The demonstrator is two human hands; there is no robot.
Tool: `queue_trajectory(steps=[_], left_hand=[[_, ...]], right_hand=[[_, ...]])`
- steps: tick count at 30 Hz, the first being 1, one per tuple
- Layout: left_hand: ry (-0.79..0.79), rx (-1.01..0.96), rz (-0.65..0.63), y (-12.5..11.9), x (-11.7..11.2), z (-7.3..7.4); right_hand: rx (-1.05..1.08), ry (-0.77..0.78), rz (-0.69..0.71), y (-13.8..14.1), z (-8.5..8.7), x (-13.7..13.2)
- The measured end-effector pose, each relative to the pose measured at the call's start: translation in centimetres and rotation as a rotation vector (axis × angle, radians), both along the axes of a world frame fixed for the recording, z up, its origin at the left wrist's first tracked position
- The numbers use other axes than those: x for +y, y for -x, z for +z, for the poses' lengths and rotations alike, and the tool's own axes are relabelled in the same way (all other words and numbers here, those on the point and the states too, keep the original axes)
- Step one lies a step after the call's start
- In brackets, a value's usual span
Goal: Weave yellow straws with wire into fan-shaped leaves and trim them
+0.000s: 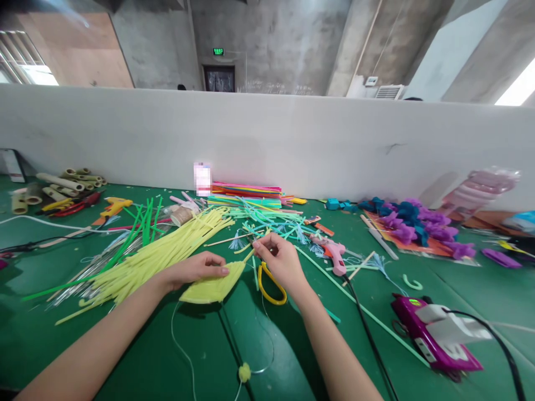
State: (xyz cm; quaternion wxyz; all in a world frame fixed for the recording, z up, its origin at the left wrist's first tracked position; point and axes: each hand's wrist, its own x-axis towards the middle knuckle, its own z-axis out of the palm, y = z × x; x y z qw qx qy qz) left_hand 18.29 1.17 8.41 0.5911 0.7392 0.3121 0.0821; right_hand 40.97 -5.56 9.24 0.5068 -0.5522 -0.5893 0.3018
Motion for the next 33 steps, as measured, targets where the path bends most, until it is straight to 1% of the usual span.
queue_trajectory(steps=[7,11,15,17,18,21,23,26,28,31,33], left_hand=[[0.057,0.004,0.076,0.0,-0.3,0.0],[0.085,-0.048,0.147,-0.1,-0.1,-0.4],[0.263,-0.146,0.177,-0.1,0.2,-1.1],[0.31,-0.18,0.186,-0.1,0.4,-1.4],[0.3,-0.192,0.193,-0.1,0.4,-1.4],[0.185,-0.208,0.23,-0.1,0.4,-1.2],[0.153,-0.196,0.22,0.0,0.3,-1.0],[0.162,-0.149,0.185,0.0,0.1,-0.7],[0.106,-0.137,0.195,-0.1,0.0,-0.6],[0.052,-0.161,0.191,-0.3,-0.1,-0.7],[0.081,-0.183,0.179,-0.3,-0.2,-0.6]], right_hand=[[-0.183,-0.039,-0.064,1.0,0.4,-0.8],[-0.359,-0.099,-0.072,1.9,0.6,-1.7],[-0.587,-0.208,0.004,2.9,-0.1,-2.3],[-0.698,-0.255,0.062,3.3,-0.7,-2.2],[-0.753,-0.277,0.091,3.5,-1.0,-2.2],[-0.869,-0.323,0.146,3.8,-1.7,-1.9],[-0.885,-0.325,0.147,3.8,-1.9,-1.9],[-0.849,-0.318,0.137,3.7,-1.9,-2.0],[-0.813,-0.314,0.143,3.8,-1.8,-2.2],[-0.725,-0.309,0.177,4.1,-1.2,-2.7],[-0.606,-0.307,0.157,4.2,-0.6,-2.9]])
